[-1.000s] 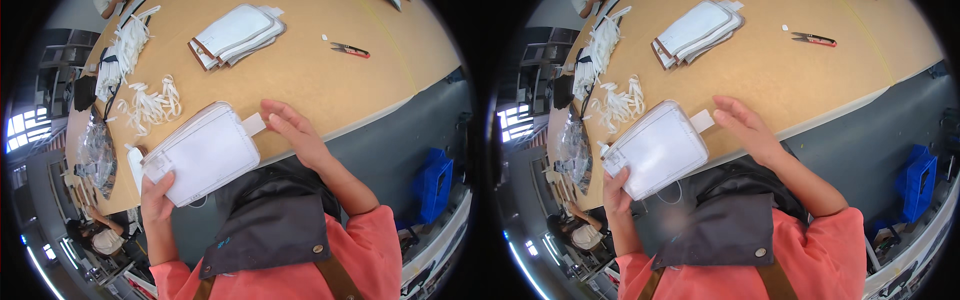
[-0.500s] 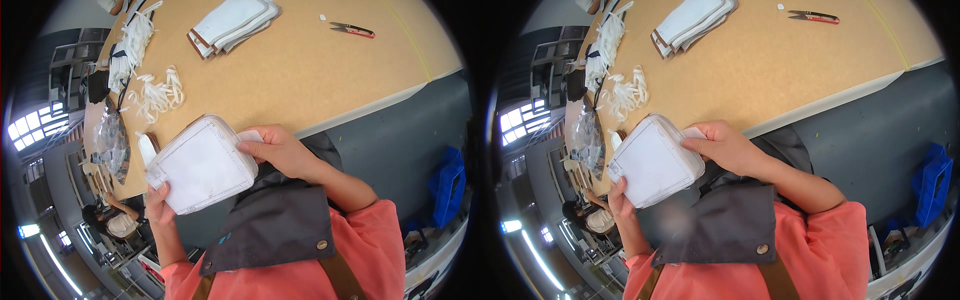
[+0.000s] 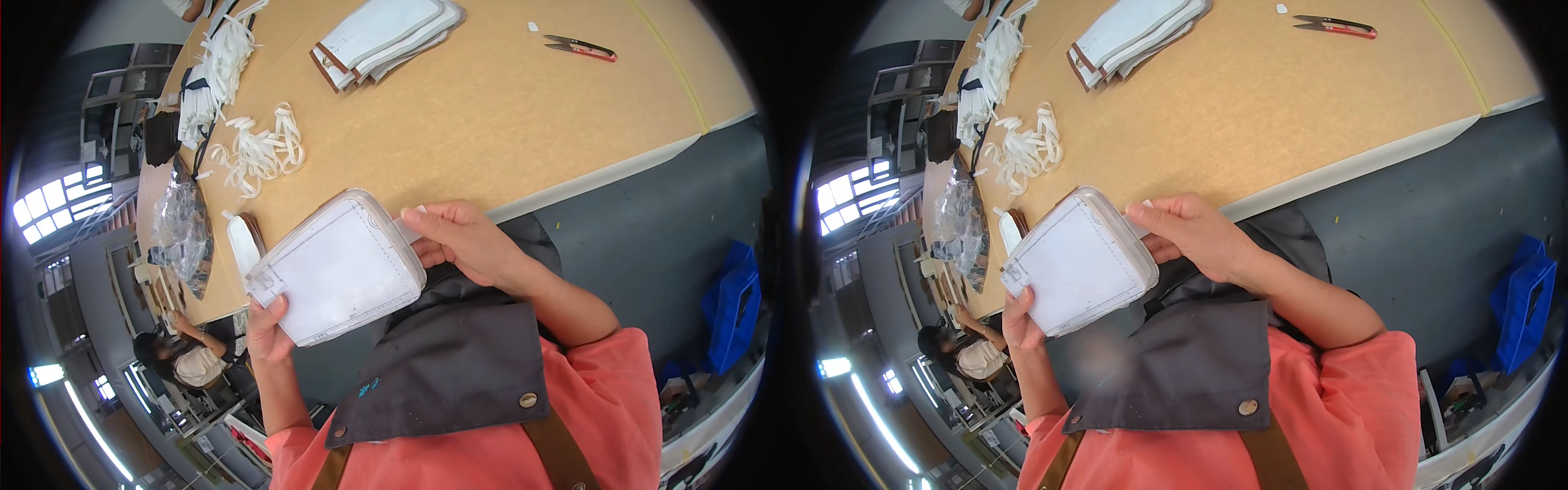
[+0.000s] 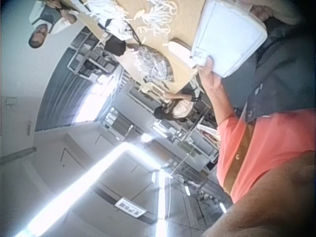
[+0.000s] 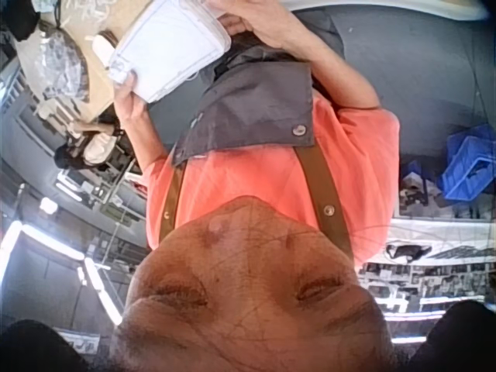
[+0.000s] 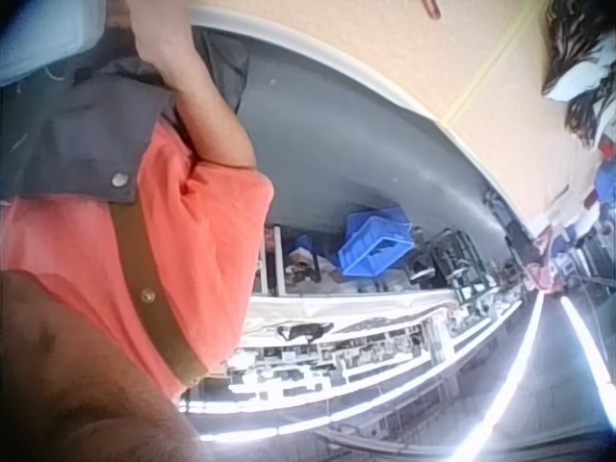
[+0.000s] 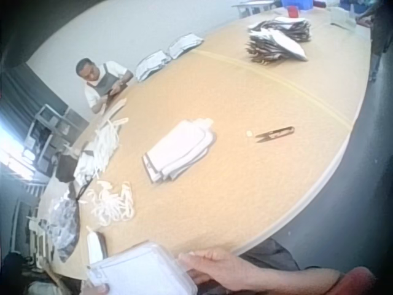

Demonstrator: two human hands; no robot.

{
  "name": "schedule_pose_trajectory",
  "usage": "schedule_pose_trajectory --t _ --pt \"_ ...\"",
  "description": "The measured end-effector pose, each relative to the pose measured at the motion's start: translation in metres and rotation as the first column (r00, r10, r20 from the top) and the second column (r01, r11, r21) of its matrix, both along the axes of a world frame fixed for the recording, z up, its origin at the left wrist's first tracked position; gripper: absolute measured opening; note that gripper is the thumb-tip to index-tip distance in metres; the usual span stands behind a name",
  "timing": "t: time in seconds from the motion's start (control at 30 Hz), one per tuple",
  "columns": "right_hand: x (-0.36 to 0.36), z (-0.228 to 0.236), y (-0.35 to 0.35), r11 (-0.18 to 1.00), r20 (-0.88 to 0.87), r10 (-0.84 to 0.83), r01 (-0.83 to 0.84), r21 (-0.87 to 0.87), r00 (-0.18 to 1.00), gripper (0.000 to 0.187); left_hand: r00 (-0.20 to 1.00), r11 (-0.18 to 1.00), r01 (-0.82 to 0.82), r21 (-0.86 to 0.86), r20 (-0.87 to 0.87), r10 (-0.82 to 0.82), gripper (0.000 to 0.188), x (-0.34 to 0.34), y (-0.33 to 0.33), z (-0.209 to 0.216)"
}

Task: The person assembles white face masks by hand at a workbench. They pick up a mask, insert a white elastic band into the side slots, and fold the mask in half. The person repeats this process for multiple masks, stacking the finished items on the table.

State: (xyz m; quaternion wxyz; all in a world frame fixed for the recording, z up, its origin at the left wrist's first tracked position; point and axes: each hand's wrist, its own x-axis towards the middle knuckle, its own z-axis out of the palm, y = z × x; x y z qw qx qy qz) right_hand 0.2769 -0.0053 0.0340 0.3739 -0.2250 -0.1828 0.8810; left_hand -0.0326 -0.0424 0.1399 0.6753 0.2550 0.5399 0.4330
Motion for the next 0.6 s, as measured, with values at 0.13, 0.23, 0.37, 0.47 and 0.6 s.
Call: schedule_pose_trajectory --t 0.13,0.23,0.37,0.47,0.6 --pt "-0.003 -0.003 -0.003 1.0 -0.018 0.01 -0.009 0.023 1.0 0.037 1.0 1.0 -0.002 -0.012 0.002 0.002 0.061 -0.007 -0.001 -0.006" --pt "-0.004 -0.003 -0.003 1.0 0.006 0.019 -0.019 0.019 1.0 0.035 1.0 1.0 0.0 -0.018 0.003 0.0 0.061 -0.009 0.0 -0.009" --pt "-0.007 -0.006 -0.003 1.0 0.033 0.026 -0.026 0.004 0.999 0.035 1.0 1.0 0.014 -0.025 0.006 -0.013 0.061 -0.013 0.001 -0.014" --pt "-0.01 -0.008 -0.002 1.0 0.035 0.024 -0.024 -0.015 0.999 0.035 1.0 1.0 0.016 -0.023 -0.003 -0.016 0.06 -0.013 0.002 -0.016" --pt "-0.013 -0.01 -0.001 0.999 0.045 0.025 -0.023 -0.042 0.999 0.036 1.0 1.0 0.014 -0.02 -0.017 -0.014 0.06 -0.013 0.003 -0.017"
